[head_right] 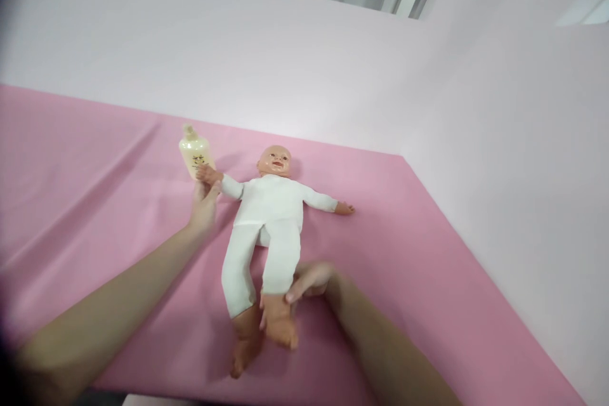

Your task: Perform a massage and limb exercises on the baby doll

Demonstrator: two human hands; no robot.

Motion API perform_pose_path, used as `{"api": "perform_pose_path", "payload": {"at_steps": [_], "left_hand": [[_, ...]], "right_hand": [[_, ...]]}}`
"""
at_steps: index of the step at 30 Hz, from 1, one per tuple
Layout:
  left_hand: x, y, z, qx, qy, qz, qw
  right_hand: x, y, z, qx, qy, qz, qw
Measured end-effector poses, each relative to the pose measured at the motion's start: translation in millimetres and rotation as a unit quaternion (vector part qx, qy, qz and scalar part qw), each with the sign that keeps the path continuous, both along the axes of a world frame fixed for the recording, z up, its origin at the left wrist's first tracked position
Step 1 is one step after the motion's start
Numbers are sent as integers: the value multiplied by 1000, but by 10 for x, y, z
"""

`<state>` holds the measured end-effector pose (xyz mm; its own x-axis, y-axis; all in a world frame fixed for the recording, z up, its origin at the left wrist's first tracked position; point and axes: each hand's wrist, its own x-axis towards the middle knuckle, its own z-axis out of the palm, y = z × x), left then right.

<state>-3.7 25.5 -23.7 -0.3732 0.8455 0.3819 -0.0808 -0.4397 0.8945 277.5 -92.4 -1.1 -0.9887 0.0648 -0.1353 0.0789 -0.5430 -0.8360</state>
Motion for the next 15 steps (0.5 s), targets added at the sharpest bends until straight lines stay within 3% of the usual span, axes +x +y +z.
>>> {"api": "perform_pose_path", "payload": {"at_steps": [4, 7, 9, 11, 15], "left_hand": [[-90, 111, -72, -80, -92, 54, 991], [-55, 45, -38, -48, -66, 48, 996], [10, -53, 20, -3, -8, 19, 1000], [77, -158, 82, 35, 90, -25, 995], [148, -286, 160, 99, 297, -120, 942]], "right_hand": [[-75, 79, 57, 76, -15, 122, 989], [-24, 84, -47, 26, 37, 109, 993], [39, 59, -144, -37, 113, -13, 993], [79, 35, -192, -80, 161, -142, 973], [38, 25, -78, -112, 113, -320, 934]]}}
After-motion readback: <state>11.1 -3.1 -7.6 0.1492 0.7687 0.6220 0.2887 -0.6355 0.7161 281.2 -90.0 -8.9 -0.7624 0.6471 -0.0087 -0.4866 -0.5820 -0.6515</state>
